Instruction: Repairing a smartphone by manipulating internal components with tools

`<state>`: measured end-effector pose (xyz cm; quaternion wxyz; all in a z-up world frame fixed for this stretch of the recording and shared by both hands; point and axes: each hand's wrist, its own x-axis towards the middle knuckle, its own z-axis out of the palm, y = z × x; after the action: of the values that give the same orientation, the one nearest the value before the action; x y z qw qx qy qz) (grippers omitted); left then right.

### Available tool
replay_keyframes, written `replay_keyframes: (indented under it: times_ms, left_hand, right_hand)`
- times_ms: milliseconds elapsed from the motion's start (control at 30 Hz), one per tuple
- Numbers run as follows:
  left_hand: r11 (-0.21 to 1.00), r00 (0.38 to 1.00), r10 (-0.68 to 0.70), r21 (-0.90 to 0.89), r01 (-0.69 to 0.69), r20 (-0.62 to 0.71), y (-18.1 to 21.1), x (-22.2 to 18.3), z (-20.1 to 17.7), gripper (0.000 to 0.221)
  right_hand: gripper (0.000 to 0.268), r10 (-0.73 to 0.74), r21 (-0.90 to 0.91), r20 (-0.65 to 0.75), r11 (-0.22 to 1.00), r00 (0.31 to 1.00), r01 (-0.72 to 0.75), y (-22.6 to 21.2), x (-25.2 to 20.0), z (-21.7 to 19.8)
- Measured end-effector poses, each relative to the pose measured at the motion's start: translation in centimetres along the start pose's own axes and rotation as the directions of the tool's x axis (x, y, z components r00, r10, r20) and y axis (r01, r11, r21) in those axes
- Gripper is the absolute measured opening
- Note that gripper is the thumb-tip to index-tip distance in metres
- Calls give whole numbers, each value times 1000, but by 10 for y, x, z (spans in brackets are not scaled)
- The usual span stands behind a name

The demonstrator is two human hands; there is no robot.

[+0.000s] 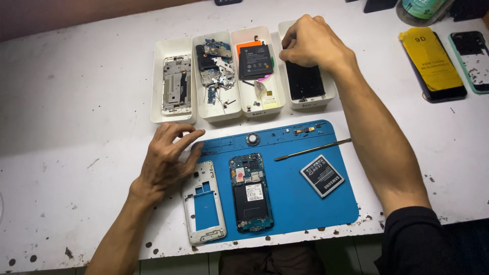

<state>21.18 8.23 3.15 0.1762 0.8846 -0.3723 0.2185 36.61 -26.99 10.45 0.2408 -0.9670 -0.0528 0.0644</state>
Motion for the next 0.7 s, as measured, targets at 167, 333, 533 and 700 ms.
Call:
replay_keyframes:
  times_ms: [167, 333, 533, 700]
  left_hand:
    - [1000, 1000, -19, -8, 19, -19, -10, -4, 5, 29]
    - [999, 998, -44, -11, 44, -35, -12, -8, 3, 28]
    - [998, 998, -54, -16, 54, -29, -13, -7, 1, 28]
    - [997, 999, -23, -69, 21, -27, -8, -1, -1, 25]
  right_hand:
    - [18, 40, -37, -14, 999, 999, -40, 7, 9, 2]
    - [22, 123, -56, 9, 991, 992, -123, 2, 1, -2]
    - [13, 124, 44, 134, 990, 983, -131, -7, -6, -14]
    - [15, 94, 102, 177, 988, 980, -113, -10, -1, -10]
